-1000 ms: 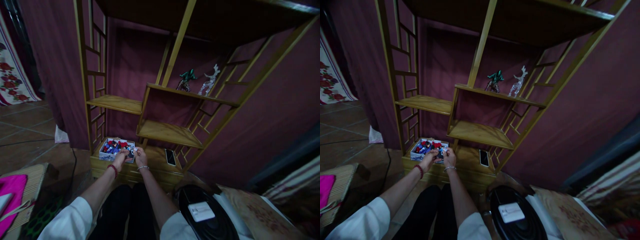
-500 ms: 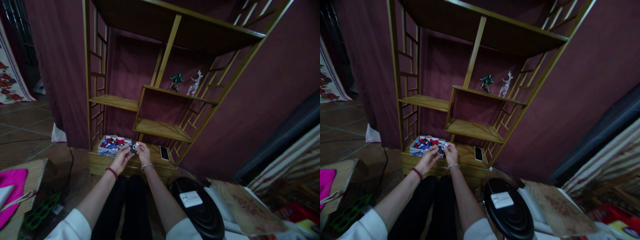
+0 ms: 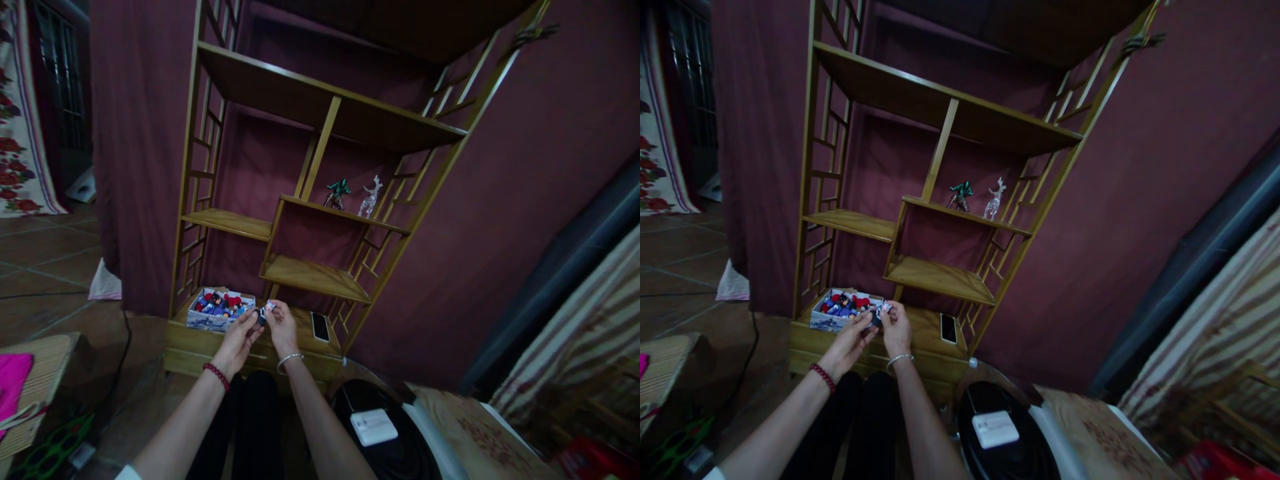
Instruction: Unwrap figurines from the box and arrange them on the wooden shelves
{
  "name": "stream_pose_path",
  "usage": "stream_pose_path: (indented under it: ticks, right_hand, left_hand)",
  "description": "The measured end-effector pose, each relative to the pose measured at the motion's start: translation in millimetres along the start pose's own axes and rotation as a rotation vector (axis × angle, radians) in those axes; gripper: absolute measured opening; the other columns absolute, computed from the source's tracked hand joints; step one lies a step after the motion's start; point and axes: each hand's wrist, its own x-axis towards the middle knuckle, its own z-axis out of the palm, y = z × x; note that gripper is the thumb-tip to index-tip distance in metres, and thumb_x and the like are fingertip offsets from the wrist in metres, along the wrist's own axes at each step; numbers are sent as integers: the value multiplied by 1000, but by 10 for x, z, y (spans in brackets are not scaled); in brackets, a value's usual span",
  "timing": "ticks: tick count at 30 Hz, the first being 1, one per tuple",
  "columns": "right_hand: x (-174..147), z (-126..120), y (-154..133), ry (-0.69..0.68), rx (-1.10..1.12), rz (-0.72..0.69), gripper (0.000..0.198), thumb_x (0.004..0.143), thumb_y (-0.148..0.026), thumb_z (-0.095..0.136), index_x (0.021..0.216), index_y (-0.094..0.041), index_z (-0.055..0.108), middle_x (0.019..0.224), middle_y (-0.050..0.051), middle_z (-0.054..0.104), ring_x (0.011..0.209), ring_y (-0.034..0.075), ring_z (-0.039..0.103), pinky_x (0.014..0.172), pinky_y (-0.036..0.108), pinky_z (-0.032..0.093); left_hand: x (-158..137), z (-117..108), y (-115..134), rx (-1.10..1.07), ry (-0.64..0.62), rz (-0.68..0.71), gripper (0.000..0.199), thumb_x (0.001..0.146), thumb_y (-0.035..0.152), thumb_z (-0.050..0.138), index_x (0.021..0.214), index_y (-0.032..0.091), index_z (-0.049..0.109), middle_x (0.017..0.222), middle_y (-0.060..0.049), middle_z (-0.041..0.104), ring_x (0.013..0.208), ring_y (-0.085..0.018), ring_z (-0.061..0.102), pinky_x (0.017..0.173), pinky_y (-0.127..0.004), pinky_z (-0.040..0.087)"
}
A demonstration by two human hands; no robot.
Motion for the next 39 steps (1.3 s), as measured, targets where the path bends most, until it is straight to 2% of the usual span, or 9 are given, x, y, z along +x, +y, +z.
stream_pose_path:
  ticks: [9,16,25,29,34,39]
  right_hand:
    - [-99,-132,-116,-64,-106,-46,22,73,-25,52,95,-19,53,83,2,63,73,13,59,68,26,47]
    - [-164,-175,-215,-165,-100,-45,20,72,-19,51,92,-20,53,82,1,60,73,13,58,66,25,48]
    - [-207,-159,-245,-245,-159,-16,21,70,-16,51,90,-21,53,81,2,60,70,13,59,62,25,49]
    - [-210,-160,-201,-286,-196,-27,23,70,-16,53,92,-21,53,83,1,60,71,13,59,64,24,49]
    - [-189,-177,-155,-337,-185,-29,22,71,-18,53,93,-21,51,84,0,60,72,12,60,67,24,49]
    - [-172,-161,-128,-336,-195,-8,23,71,-20,54,93,-20,50,84,0,60,74,12,59,69,25,48]
  left_hand:
    - [-107,65,-112,-139,-4,-38,7,76,5,54,76,11,57,73,-3,62,59,-8,59,60,-21,52]
    - [-207,86,-120,-234,74,-204,7,80,10,50,75,10,54,60,-3,58,52,-10,58,52,-19,50]
    - [-275,38,-140,-269,107,-260,10,82,13,48,75,13,54,60,-4,60,51,-11,58,49,-19,50]
    - [-319,-2,-126,-295,80,-278,8,82,16,50,78,12,55,64,-4,61,52,-10,58,49,-18,49]
    - [-291,-90,-148,-333,45,-281,14,83,22,48,78,11,55,65,-4,60,52,-9,57,48,-18,48]
    - [-248,-174,-170,-361,14,-284,16,84,24,47,80,12,56,67,-3,60,54,-9,56,49,-18,48]
